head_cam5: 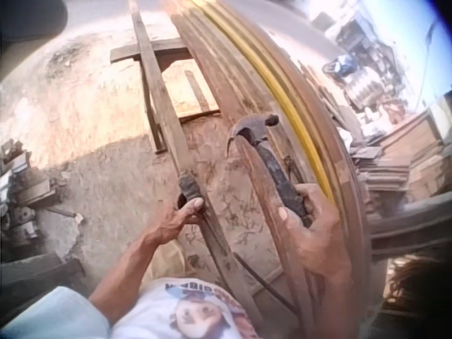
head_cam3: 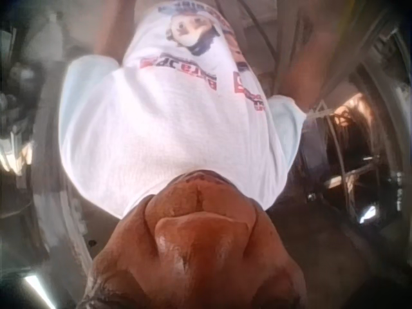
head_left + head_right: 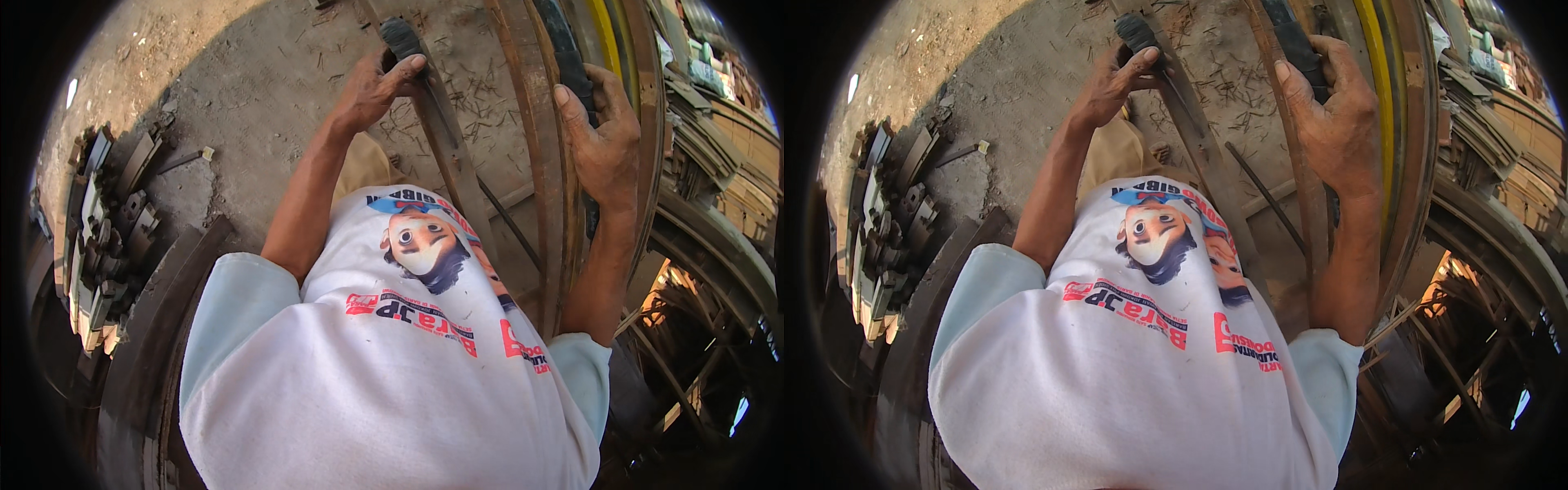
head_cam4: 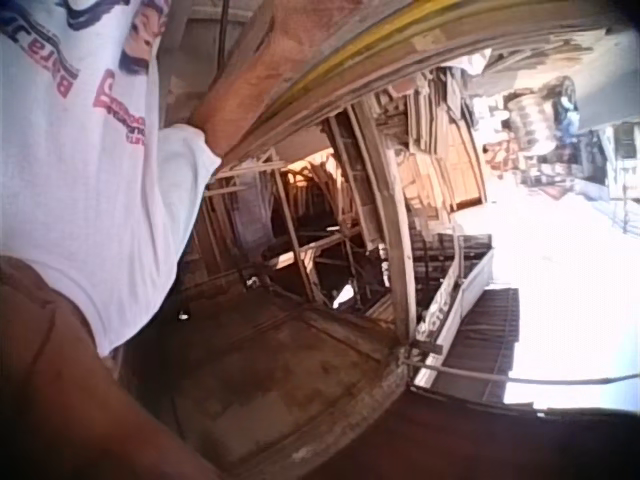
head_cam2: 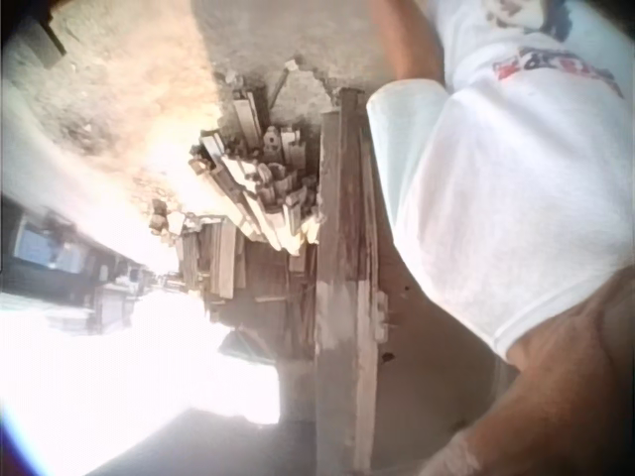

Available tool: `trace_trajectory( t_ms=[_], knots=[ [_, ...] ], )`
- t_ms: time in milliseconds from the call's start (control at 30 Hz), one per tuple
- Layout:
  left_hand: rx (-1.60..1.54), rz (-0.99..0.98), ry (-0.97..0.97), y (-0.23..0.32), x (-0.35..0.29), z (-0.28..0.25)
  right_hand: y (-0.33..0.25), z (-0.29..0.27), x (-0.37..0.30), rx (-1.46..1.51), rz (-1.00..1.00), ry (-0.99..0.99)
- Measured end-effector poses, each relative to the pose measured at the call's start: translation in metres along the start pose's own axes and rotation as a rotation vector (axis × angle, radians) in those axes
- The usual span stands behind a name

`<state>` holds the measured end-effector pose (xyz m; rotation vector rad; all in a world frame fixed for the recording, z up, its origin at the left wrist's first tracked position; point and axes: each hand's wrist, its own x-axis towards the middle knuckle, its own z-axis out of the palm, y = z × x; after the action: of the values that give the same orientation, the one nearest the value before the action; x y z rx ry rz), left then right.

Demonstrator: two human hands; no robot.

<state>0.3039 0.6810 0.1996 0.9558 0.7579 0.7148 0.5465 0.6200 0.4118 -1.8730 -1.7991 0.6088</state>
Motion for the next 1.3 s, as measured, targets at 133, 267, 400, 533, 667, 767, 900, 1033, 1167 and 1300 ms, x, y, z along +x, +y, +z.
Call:
trace_trajectory(
  t_ms=[133, 267, 400, 533, 667, 767, 900, 1033, 1167, 1300],
  knots=[
    [-0.074, -0.01, 0.021, 0.004, -0.005, 0.002, -0.011, 0.001, 0.023, -0.051, -0.042, -0.025],
    [-0.056, -0.031, -0.017, -0.008, -0.008, 0.007, -0.017, 0.013, 0.032, -0.042, 0.063, -0.137],
    [-0.092, -0.03, 0.011, -0.004, -0.01, 0.012, -0.015, 0.019, 0.041, -0.166, -0.058, -0.186],
    [-0.034, -0.016, 0.014, -0.006, -0.009, 0.012, -0.027, 0.02, 0.063, -0.099, -0.09, -0.17],
    [0.125, 0.043, -0.016, -0.011, -0.006, 0.012, -0.02, 0.019, 0.08, -0.358, -0.222, -0.321],
    [0.219, 0.033, 0.045, -0.023, -0.003, 0.013, -0.028, 0.008, 0.087, -0.782, -0.274, -0.587],
    [0.167, -0.024, 0.026, -0.015, -0.012, 0.014, -0.032, -0.014, 0.121, -0.716, -0.363, -0.417],
    [0.116, -0.038, -0.095, -0.004, -0.009, 0.025, -0.077, -0.019, 0.113, -0.845, -0.214, -0.182],
    [0.141, -0.06, -0.049, 0.008, -0.02, 0.027, -0.019, 0.002, 0.095, -0.928, -0.414, -0.505],
    [0.439, -0.009, -0.211, 0.004, -0.037, 0.052, -0.036, 0.0, 0.074, -0.853, -0.438, -0.617]
  ],
)
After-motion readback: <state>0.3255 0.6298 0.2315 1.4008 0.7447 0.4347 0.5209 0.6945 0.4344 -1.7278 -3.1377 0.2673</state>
